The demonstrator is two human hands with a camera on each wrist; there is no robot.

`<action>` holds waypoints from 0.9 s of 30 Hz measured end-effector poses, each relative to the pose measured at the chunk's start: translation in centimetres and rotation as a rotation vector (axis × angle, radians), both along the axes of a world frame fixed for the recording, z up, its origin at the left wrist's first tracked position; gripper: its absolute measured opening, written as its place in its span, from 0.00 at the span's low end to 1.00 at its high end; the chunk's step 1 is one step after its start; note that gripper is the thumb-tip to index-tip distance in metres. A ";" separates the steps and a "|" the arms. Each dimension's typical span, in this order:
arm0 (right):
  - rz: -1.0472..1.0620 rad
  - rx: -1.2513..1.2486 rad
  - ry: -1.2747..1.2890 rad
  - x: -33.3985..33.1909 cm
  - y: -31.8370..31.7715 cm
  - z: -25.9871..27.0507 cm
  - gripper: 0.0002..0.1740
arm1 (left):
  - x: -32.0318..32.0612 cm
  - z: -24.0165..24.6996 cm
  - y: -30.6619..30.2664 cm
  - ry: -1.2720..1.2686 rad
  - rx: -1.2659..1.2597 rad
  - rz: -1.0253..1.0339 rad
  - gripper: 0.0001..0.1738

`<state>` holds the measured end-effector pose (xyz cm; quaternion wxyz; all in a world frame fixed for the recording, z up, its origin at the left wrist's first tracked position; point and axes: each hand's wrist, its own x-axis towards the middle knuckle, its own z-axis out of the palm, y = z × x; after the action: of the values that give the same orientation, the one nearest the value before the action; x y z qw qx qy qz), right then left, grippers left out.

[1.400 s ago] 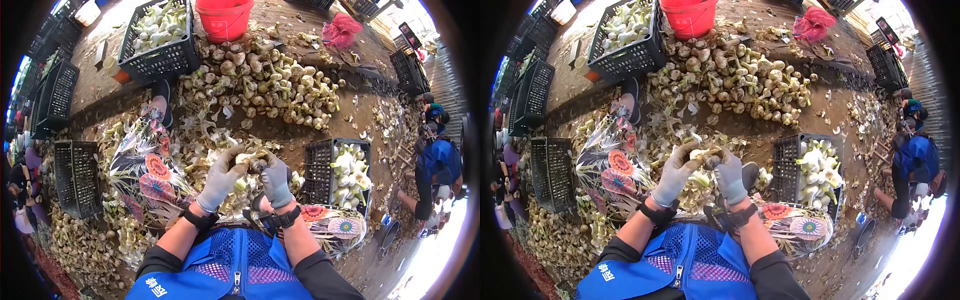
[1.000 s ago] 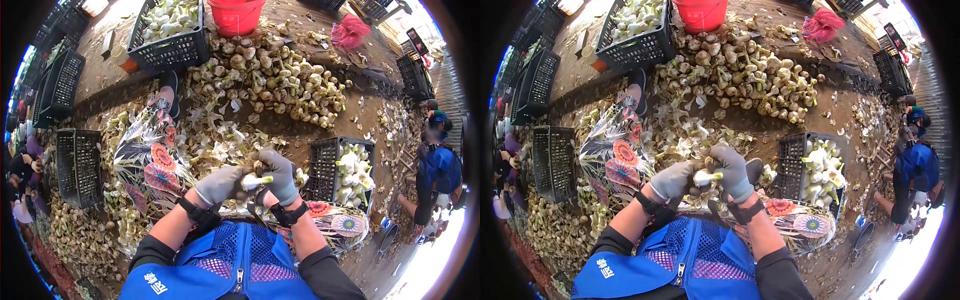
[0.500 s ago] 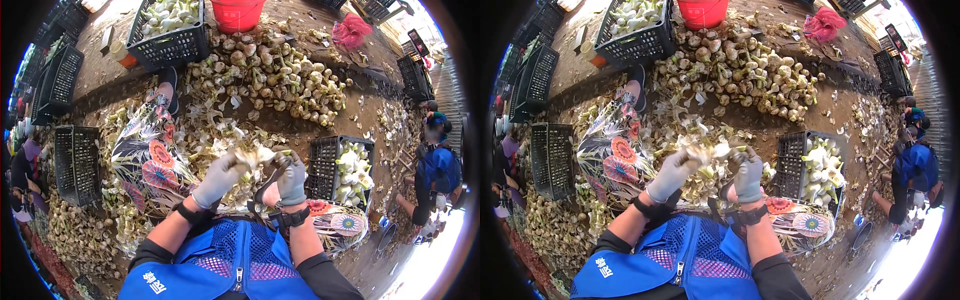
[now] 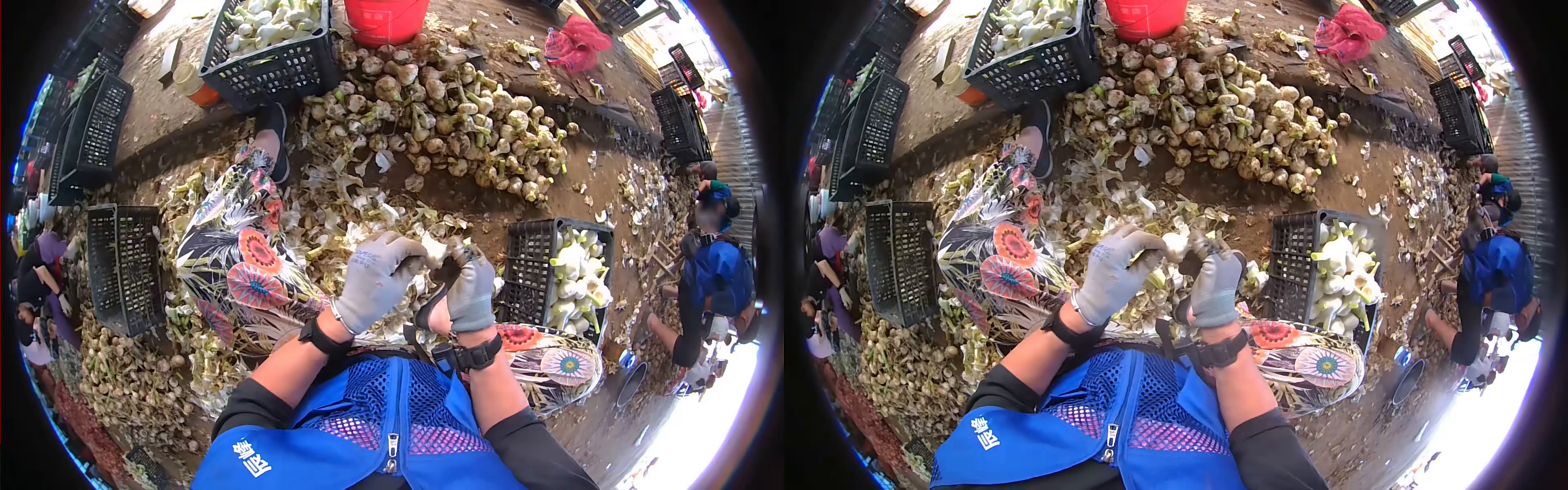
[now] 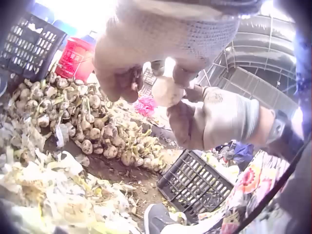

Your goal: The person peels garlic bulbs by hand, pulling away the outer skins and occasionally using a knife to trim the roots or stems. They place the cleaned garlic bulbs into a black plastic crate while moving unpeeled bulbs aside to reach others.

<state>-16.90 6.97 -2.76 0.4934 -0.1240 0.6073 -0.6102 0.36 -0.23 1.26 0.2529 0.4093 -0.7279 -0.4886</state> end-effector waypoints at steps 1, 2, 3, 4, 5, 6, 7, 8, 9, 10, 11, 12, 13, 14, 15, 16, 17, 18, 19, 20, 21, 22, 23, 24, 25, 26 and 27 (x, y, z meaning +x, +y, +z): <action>0.052 0.031 0.098 -0.3 0.0 0.1 0.13 | 0.3 -0.2 0.1 -0.068 -0.034 -0.026 0.12; -0.073 0.032 0.036 -0.3 -0.4 -0.1 0.11 | 0.7 -0.4 0.1 -0.137 -0.070 -0.050 0.09; -0.073 0.034 0.035 -0.5 -0.5 -0.6 0.11 | 1.1 -0.7 0.4 -0.138 -0.069 -0.051 0.09; -0.088 0.070 0.038 -0.8 -0.5 -1.1 0.10 | 1.5 -1.0 0.7 -0.220 -0.079 -0.125 0.09; -0.100 0.106 0.042 -1.0 -0.5 -1.6 0.09 | 1.7 -1.3 0.9 -0.302 -0.089 -0.198 0.09; -0.101 0.107 0.040 -0.8 -0.8 -1.1 0.09 | 1.3 -0.9 0.6 -0.304 -0.088 -0.199 0.09; -0.031 0.087 0.123 -0.6 -0.7 -0.6 0.09 | 0.7 -0.3 0.3 -0.186 -0.120 -0.060 0.08; 0.042 0.070 0.208 -0.3 -0.6 0.0 0.10 | 0.1 0.0 0.0 -0.068 -0.149 0.080 0.08; 0.045 0.074 0.207 0.2 -0.8 0.5 0.10 | -0.4 -0.1 -0.3 -0.070 -0.144 0.083 0.08; 0.005 0.044 0.127 0.9 -1.2 1.1 0.08 | -0.9 -0.3 -0.9 -0.061 -0.195 0.004 0.09; -0.037 0.012 0.048 1.3 -1.4 1.3 0.08 | -1.1 -0.5 -1.2 -0.053 -0.247 -0.075 0.10; -0.034 0.084 0.012 0.8 -1.3 0.2 0.09 | -0.9 -1.2 -1.3 -0.059 -0.298 -0.120 0.10; -0.034 0.085 0.009 0.3 -1.1 -0.3 0.09 | -0.7 -1.5 -1.2 -0.062 -0.298 -0.120 0.10; -0.003 0.062 0.062 -0.1 -0.6 -0.7 0.09 | -0.5 -1.7 -1.1 -0.119 -0.300 -0.116 0.09; 0.028 0.040 0.115 -0.3 -0.4 -0.9 0.10 | -0.2 -2.0 -0.9 -0.176 -0.302 -0.112 0.09; -0.042 -0.028 0.142 0.0 -0.5 -1.4 0.10 | 0.2 -2.3 -0.7 -0.307 -0.253 -0.119 0.09; -0.044 -0.026 0.140 -0.3 -0.5 -1.7 0.10 | 0.5 -2.6 -0.6 -0.309 -0.252 -0.121 0.09; -0.042 0.051 0.136 -0.6 -0.7 -1.6 0.10 | 0.6 -2.6 -0.6 -0.366 -0.168 -0.096 0.12; -0.038 0.128 0.133 -0.8 -0.8 -1.6 0.10 | 0.7 -2.5 -0.6 -0.423 -0.085 -0.071 0.16; -0.039 0.130 0.132 -0.6 -0.7 -1.6 0.10 | 0.5 -2.4 -0.5 -0.424 -0.083 -0.071 0.16; -0.047 0.116 0.092 0.0 -0.9 -1.0 0.09 | -0.1 -1.7 -0.5 -0.360 -0.002 -0.054 0.18; -0.055 0.097 0.053 0.2 -1.2 -0.6 0.09 | -0.4 -1.3 -0.6 -0.294 0.074 -0.035 0.20; -0.054 0.094 0.054 0.2 -1.2 -0.4 0.09 | -0.4 -1.3 -0.8 -0.293 0.070 -0.033 0.20; -0.030 0.088 -0.090 0.0 -1.2 -0.3 0.10 | -0.6 -1.5 -1.1 -0.230 0.170 -0.068 0.21; -0.009 0.082 -0.233 -0.3 -1.3 -0.2 0.12 | -0.8 -1.6 -1.4 -0.167 0.271 -0.108 0.21; -0.123 0.059 -0.488 -0.9 -1.3 -0.4 0.15 | -0.6 -1.6 -1.4 -0.146 0.294 -0.093 0.18; -0.126 0.054 -0.486 -1.4 -1.4 -0.8 0.15 | -0.3 -2.2 -1.6 -0.144 0.290 -0.097 0.18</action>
<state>-18.32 5.60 -3.57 0.5891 0.0775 0.4937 -0.6350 0.10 -1.84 -0.94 0.1144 0.4396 -0.6851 -0.5695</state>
